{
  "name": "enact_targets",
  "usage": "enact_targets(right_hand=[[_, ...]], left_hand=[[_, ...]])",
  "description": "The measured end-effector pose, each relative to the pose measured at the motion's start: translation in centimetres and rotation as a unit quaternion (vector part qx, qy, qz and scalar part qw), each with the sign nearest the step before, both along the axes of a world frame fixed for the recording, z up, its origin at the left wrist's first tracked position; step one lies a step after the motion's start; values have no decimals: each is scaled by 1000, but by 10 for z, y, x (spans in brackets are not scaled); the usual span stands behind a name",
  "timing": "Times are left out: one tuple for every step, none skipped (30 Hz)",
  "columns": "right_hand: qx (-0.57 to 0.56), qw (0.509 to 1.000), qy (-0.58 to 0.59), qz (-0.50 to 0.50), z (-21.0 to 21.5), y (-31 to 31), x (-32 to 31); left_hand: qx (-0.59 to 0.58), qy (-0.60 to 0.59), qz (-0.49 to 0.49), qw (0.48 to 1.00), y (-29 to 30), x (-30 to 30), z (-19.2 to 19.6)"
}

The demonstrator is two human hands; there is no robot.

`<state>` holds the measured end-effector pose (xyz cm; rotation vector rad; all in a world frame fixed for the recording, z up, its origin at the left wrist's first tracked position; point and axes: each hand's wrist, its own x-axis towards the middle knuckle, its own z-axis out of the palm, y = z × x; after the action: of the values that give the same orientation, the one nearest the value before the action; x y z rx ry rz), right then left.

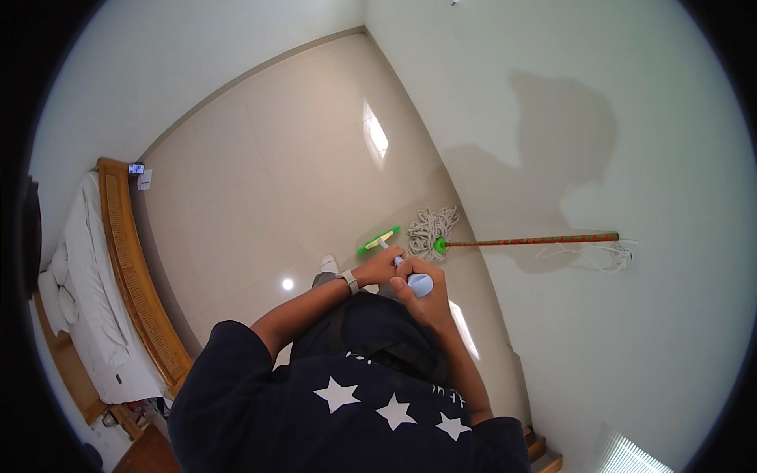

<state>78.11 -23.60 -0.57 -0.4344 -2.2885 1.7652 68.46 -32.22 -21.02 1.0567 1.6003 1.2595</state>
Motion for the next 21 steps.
enact_targets(right_hand=[[-41, 999, -10, -18, -3, -12, -3], [-82, 996, -21, -39, -8, -25, -5], [-78, 996, -20, -40, -15, -35, -6], [-82, 996, -23, -39, -24, -45, -6], [-85, 995, -28, -42, -34, -52, -6], [-81, 995, -26, -46, -47, -59, -7], [-67, 997, -24, -42, -58, -65, -6], [-55, 998, -22, -29, -65, -74, -8], [-53, 998, -33, -16, -68, -81, -12], [-52, 998, -33, -12, -69, -87, -15], [-47, 998, -21, -36, -73, -89, -14], [-43, 997, -8, -60, -72, -94, -16], [-44, 997, -8, -62, -71, -97, -17], [-8, 998, 10, -68, -64, -97, -20], [28, 996, 26, -79, -58, -95, -22], [28, 996, 27, -79, -50, -94, -23], [33, 994, 34, -96, -42, -94, -25], [39, 992, 42, -109, -32, -95, -28], [45, 988, 76, -126, -22, -96, -31], [44, 988, 79, -122, -11, -97, -31], [24, 987, 93, -132, -1, -94, -29]], left_hand=[[2, 1, 5, 1000, -9, -6, -10], [19, 19, 18, 999, -19, -10, -22], [38, 37, 28, 998, -24, -14, -34], [43, 37, 26, 998, -30, -20, -46], [21, 63, 17, 998, -31, -26, -62], [-4, 91, 10, 996, -34, -33, -78], [6, 102, -13, 995, -35, -42, -95], [7, 102, -11, 995, -40, -49, -103], [-5, 123, 6, 992, -46, -56, -108], [-17, 144, 23, 989, -50, -62, -113], [-2, 158, 28, 987, -47, -64, -109], [-2, 157, 26, 987, -46, -66, -102], [1, 156, 37, 987, -45, -67, -96], [4, 155, 49, 987, -44, -68, -86], [26, 157, 67, 985, -42, -68, -69], [25, 157, 66, 985, -40, -68, -54], [32, 146, 64, 987, -40, -69, -42], [40, 136, 64, 988, -39, -68, -29], [29, 130, 55, 989, -39, -66, -17], [28, 133, 59, 989, -43, -65, -3], [31, 142, 36, 989, -46, -61, 9]])
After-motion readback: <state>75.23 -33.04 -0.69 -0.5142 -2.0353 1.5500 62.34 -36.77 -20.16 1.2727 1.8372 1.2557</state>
